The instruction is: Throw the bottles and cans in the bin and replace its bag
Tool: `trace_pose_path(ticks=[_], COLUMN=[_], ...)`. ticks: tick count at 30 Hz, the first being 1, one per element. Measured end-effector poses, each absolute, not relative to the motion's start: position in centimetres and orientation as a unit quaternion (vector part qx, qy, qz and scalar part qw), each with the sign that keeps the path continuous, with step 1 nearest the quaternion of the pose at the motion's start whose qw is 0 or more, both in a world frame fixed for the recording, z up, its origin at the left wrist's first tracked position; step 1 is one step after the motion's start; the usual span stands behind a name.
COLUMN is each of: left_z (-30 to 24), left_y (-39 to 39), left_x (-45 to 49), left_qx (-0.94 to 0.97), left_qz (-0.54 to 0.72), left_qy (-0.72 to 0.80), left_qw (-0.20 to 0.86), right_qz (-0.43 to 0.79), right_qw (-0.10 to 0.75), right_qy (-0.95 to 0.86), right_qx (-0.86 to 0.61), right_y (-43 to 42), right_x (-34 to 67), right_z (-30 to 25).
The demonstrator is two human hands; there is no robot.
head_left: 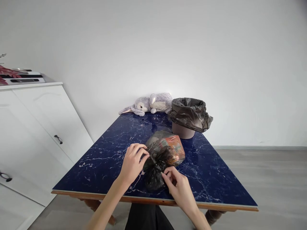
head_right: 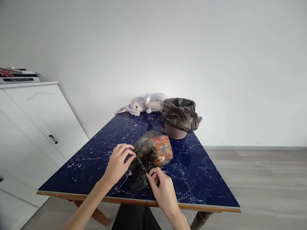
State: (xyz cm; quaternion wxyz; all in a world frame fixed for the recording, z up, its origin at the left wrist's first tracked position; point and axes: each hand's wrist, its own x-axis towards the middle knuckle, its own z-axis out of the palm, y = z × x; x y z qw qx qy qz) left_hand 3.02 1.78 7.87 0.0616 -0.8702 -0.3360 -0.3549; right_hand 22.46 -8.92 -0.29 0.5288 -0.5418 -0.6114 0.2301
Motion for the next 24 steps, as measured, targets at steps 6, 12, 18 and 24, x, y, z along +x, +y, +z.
trace_pose_path(ticks=[6, 12, 18, 24], left_z=[8.8, 6.5, 6.1, 8.5], left_y=[3.7, 5.9, -0.7, -7.0], left_x=[1.9, -0.2, 0.5, 2.0], left_qx=[-0.744, -0.653, -0.676, -0.933], left_qz=[-0.502, -0.505, -0.629, -0.31], left_qy=[-0.439, -0.515, -0.382, -0.182], left_qw=[-0.046, -0.232, -0.038, 0.031], right_qz=[0.147, 0.038, 0.083, 0.128], right_qw=[0.541, 0.543, 0.548, 0.479], right_qy=[-0.597, -0.557, -0.595, -0.695], right_qx=[-0.574, -0.627, -0.581, -0.521], right_y=[-11.8, -14.5, -14.9, -13.8], right_x=[24.4, 25.7, 23.2, 22.4], right_z=[-0.8, -1.0, 0.8, 0.3])
